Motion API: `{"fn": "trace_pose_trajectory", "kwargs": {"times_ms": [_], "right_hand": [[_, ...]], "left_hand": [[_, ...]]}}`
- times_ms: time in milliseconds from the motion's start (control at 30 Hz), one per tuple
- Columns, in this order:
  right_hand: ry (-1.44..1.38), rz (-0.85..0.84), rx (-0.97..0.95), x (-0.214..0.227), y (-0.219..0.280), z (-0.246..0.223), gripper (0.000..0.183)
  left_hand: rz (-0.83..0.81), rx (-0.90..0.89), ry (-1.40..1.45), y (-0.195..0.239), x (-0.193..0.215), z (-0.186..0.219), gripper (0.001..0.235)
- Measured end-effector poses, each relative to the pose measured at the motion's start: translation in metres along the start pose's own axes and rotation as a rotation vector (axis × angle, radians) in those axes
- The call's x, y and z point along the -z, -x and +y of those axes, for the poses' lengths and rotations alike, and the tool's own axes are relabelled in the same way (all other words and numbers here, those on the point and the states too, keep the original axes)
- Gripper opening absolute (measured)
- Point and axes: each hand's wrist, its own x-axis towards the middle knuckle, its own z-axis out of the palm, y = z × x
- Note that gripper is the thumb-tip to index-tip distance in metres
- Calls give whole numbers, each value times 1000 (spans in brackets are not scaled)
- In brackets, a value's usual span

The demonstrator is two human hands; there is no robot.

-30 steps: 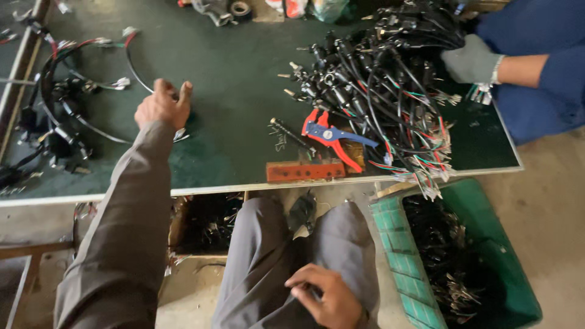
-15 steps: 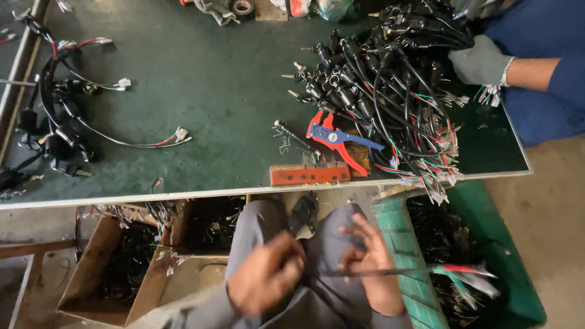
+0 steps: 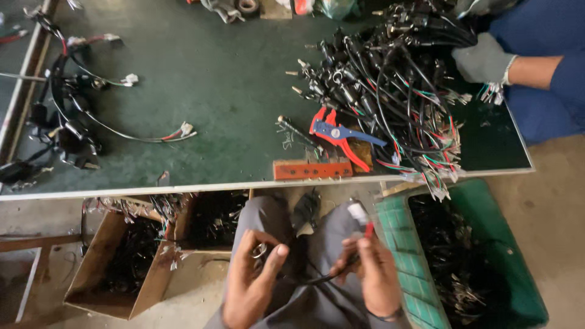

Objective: The person sits at a table and repeatedly picks up ignition lock cylinders and wire harnesses, aligns the wires with the cylinder, and secures them using a small tool. Finished units are placed on the table to the left.

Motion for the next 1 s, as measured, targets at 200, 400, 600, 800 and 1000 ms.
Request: {"fn": "trace_pose_trajectory", "kwargs": {"times_ms": [200,400,600,800,1000], "right_hand": [[223,-143,81,-33,10,10,35],[415,-194,78,-27,8,3,28],[494,-24,290,-16,5,-14,12],[404,-91,241,-25,2,-13,15],[558,-187,148,-16,-2,-8,14]], "left_hand": [[-249,83,177,-9,-22,6,24],[-245,49,47,-26,-26,11,12],[-255,41,-16,-24,-24,15,11],[-257,49,10,-22,-25,17,14],[-285,54,-65,-24,-22,15,15]]}}
